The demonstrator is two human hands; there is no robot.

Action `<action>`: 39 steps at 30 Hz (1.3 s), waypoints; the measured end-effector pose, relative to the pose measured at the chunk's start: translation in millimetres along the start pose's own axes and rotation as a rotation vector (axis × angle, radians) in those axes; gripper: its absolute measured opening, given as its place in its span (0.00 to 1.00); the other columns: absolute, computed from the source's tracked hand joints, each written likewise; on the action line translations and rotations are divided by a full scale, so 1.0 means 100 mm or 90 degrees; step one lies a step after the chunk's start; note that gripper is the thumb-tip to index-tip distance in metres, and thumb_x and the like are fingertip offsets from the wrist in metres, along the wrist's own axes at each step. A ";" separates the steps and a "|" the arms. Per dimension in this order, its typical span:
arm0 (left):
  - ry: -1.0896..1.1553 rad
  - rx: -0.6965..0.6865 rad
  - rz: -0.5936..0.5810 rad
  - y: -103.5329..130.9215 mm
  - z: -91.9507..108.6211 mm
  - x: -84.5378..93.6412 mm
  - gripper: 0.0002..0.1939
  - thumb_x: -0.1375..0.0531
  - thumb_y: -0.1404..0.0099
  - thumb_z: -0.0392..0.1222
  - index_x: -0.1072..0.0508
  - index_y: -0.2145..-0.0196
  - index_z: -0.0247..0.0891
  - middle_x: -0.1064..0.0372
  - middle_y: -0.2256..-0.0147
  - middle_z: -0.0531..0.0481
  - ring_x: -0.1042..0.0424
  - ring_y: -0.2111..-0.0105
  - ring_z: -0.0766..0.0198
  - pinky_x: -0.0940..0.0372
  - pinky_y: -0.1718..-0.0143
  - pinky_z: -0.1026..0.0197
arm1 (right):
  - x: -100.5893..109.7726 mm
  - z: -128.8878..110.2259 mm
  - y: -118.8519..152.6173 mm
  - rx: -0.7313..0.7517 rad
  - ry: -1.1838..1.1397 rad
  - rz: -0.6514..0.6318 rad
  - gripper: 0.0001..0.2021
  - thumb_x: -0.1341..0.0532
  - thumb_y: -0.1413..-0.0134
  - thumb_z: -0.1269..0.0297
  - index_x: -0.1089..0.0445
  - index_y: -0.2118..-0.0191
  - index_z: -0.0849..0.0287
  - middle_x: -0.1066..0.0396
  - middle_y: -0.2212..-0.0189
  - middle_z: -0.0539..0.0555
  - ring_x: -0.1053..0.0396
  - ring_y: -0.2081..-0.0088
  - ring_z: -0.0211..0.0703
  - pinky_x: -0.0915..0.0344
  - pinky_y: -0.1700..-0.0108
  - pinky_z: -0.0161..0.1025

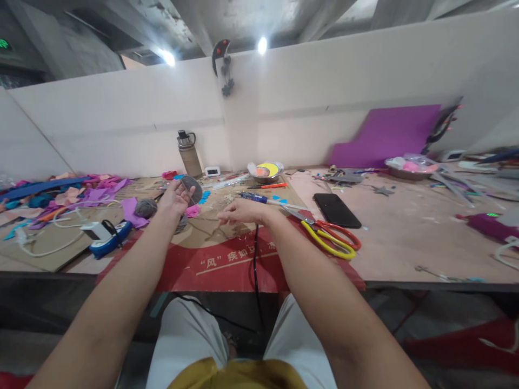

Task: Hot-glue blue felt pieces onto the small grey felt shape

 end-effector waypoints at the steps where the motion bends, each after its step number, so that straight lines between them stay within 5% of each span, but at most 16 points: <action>1: 0.005 0.000 -0.005 0.00 0.00 -0.01 0.07 0.43 0.34 0.32 0.30 0.71 0.34 0.27 0.73 0.49 0.25 0.73 0.68 0.27 0.62 0.63 | 0.15 0.01 0.00 0.003 -0.020 0.088 0.14 0.33 0.50 0.52 0.21 0.70 0.59 0.25 0.74 0.51 0.33 0.74 0.34 0.37 0.70 0.31; 4: 0.037 -0.005 -0.047 0.04 0.02 -0.09 0.08 0.43 0.33 0.33 0.29 0.71 0.35 0.26 0.73 0.50 0.25 0.71 0.68 0.27 0.62 0.64 | 0.49 0.06 0.06 0.010 -0.145 0.318 0.10 0.33 0.49 0.61 0.27 0.76 0.60 0.32 0.80 0.48 0.38 0.78 0.32 0.41 0.76 0.30; 6: 0.070 -0.008 -0.113 0.11 0.07 -0.19 0.08 0.44 0.32 0.35 0.29 0.70 0.36 0.25 0.72 0.50 0.24 0.68 0.67 0.27 0.64 0.66 | 0.50 0.06 0.06 0.028 -0.205 0.373 0.09 0.35 0.46 0.63 0.30 0.74 0.59 0.33 0.80 0.47 0.39 0.79 0.31 0.39 0.75 0.29; 9: 0.082 -0.009 -0.256 0.31 0.18 -0.38 0.09 0.42 0.32 0.39 0.28 0.70 0.37 0.25 0.71 0.50 0.23 0.67 0.66 0.29 0.69 0.69 | 0.26 -0.04 -0.01 0.047 -0.282 0.309 0.12 0.41 0.39 0.56 0.30 0.66 0.60 0.28 0.73 0.51 0.35 0.76 0.33 0.33 0.71 0.34; 14: -0.079 -0.127 -0.603 0.87 0.33 -0.72 0.19 0.25 0.54 0.49 0.30 0.76 0.39 0.30 0.78 0.55 0.25 0.74 0.65 0.29 0.73 0.66 | -0.44 -0.39 -0.09 0.064 -0.492 -0.047 0.33 0.63 0.31 0.46 0.28 0.63 0.65 0.26 0.68 0.59 0.28 0.71 0.38 0.32 0.69 0.35; 17: -0.256 -0.260 -0.723 1.17 0.33 -0.83 0.14 0.29 0.46 0.50 0.26 0.73 0.40 0.27 0.74 0.50 0.23 0.69 0.59 0.26 0.66 0.58 | -0.36 -0.50 -0.08 0.109 -0.571 -0.007 0.31 0.60 0.32 0.44 0.29 0.66 0.63 0.28 0.73 0.55 0.34 0.76 0.34 0.39 0.74 0.31; 21: -0.507 -0.612 -0.909 1.80 0.28 -0.97 0.04 0.35 0.39 0.36 0.21 0.65 0.42 0.23 0.59 0.42 0.24 0.52 0.51 0.29 0.51 0.47 | -0.13 -0.40 -0.11 0.089 -0.644 0.066 0.39 0.66 0.38 0.34 0.30 0.66 0.60 0.32 0.79 0.51 0.36 0.78 0.36 0.40 0.76 0.32; 25: -0.605 -0.950 -0.821 2.07 0.28 -0.95 0.13 0.35 0.43 0.27 0.23 0.63 0.43 0.26 0.57 0.45 0.27 0.52 0.56 0.29 0.51 0.50 | 0.04 -0.44 -0.08 0.126 -0.674 0.019 0.48 0.77 0.43 0.33 0.28 0.61 0.62 0.29 0.77 0.55 0.35 0.78 0.39 0.39 0.76 0.34; 28: -0.611 -1.107 -0.746 2.09 0.27 -0.86 0.15 0.32 0.44 0.30 0.24 0.60 0.46 0.28 0.63 0.50 0.27 0.57 0.60 0.29 0.53 0.54 | 0.16 -0.47 -0.01 0.147 -0.680 0.020 0.48 0.76 0.43 0.32 0.28 0.62 0.63 0.32 0.81 0.53 0.41 0.83 0.36 0.46 0.81 0.32; 39: -0.669 -1.160 -0.704 1.91 0.15 -0.73 0.19 0.31 0.43 0.35 0.23 0.55 0.53 0.28 0.65 0.52 0.26 0.62 0.63 0.32 0.54 0.58 | 0.27 -0.44 0.07 0.117 -0.683 0.074 0.45 0.70 0.44 0.29 0.30 0.74 0.61 0.32 0.83 0.52 0.40 0.84 0.33 0.48 0.82 0.30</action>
Point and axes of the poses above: each hand's wrist, its own y-axis away from the middle knuckle, its own x-axis out of the back of the hand, z = x × y, the point moved 9 cm from there along -y, towards the middle knuckle
